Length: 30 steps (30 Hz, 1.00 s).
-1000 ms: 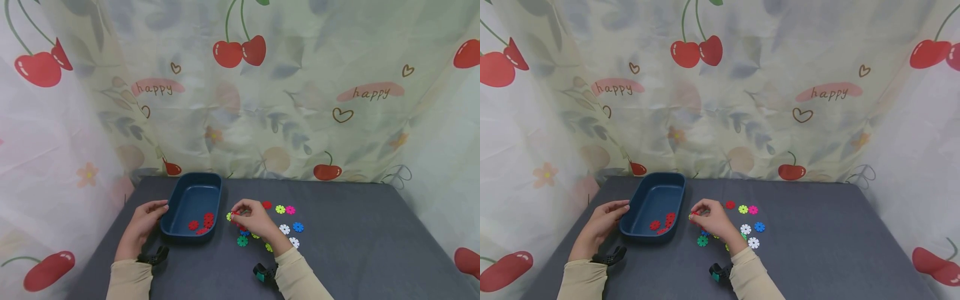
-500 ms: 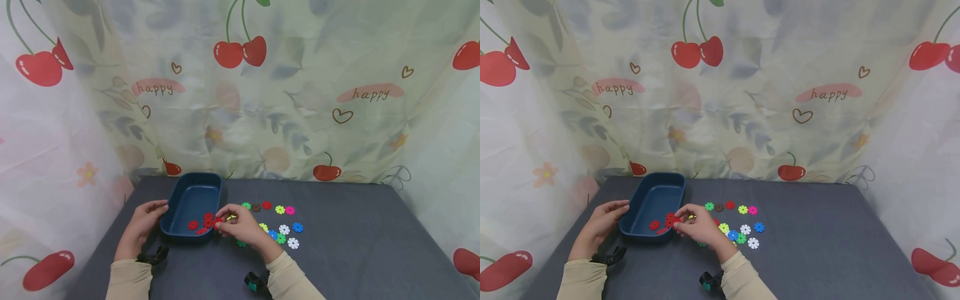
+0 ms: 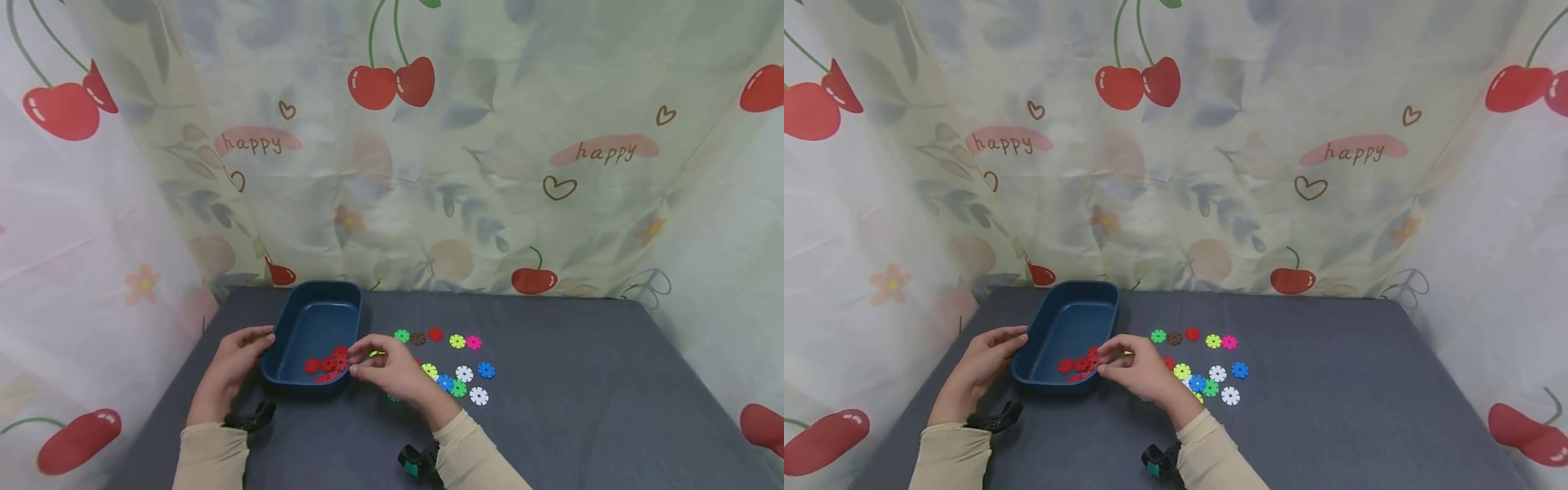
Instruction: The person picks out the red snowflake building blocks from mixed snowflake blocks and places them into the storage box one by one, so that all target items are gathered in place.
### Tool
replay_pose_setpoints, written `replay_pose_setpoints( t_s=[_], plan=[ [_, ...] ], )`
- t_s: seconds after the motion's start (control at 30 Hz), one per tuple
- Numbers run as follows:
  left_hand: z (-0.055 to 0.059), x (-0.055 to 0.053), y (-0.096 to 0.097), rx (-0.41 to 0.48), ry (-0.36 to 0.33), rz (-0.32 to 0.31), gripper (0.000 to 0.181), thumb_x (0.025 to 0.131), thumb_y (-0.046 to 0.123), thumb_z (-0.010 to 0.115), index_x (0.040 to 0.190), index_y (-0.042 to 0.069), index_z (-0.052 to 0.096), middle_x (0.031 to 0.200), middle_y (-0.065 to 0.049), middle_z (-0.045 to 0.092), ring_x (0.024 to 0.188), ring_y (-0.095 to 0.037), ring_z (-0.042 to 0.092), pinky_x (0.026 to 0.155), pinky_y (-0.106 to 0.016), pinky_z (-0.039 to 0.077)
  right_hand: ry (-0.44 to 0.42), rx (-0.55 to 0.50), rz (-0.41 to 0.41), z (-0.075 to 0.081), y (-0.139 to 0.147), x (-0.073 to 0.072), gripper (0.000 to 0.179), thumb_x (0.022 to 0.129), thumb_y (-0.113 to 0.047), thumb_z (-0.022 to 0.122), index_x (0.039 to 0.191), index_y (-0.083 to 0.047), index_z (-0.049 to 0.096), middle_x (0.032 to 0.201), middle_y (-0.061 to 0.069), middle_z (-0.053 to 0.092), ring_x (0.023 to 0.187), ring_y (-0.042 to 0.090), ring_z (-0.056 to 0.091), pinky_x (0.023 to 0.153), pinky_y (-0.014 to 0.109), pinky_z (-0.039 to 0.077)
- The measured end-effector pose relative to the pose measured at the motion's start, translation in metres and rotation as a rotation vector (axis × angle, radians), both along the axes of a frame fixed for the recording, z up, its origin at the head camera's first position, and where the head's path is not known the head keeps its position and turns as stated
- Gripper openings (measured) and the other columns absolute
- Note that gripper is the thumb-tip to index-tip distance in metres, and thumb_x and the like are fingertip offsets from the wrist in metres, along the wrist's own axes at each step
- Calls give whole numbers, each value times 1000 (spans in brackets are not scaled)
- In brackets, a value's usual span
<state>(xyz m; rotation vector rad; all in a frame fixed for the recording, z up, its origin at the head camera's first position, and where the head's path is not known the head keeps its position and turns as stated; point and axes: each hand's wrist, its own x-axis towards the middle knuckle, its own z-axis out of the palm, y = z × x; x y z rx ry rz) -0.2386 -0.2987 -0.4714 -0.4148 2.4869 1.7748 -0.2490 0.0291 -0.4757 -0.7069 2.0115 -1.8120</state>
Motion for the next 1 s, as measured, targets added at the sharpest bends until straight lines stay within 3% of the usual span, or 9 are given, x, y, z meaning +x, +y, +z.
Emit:
replay_pose_setpoints(
  t_s=[0.27,0.53,0.8,1.0],
  plan=[
    [-2,-1,-1,-5,15,1,55,109,33,62,153,2,54,141,-18,61,116,-20,62,85,-22,54,80,67,-67,-1,18,-12,27,100,-15,75,125,-6,73,121,15,71,101,22,72,84,31,59],
    [-1,0,0,0,5,7,55,109,34,62,153,2,53,143,-18,60,124,-26,61,87,-23,53,86,133,-135,-7,49,-28,25,102,-15,72,126,-8,72,134,23,67,110,31,71,91,52,61],
    [-3,-2,0,-6,0,10,56,109,35,63,154,4,54,144,-17,60,121,-23,60,88,-24,53,101,248,-177,-17,74,-40,32,102,-14,71,131,-1,68,129,19,70,109,25,70,88,42,60],
    [-4,-2,-1,2,6,10,55,108,34,63,153,3,54,138,-16,62,119,-23,61,85,-23,54,122,299,-152,-23,81,-44,32,100,-13,73,129,1,69,125,20,70,103,23,68,82,35,58]
  ],
)
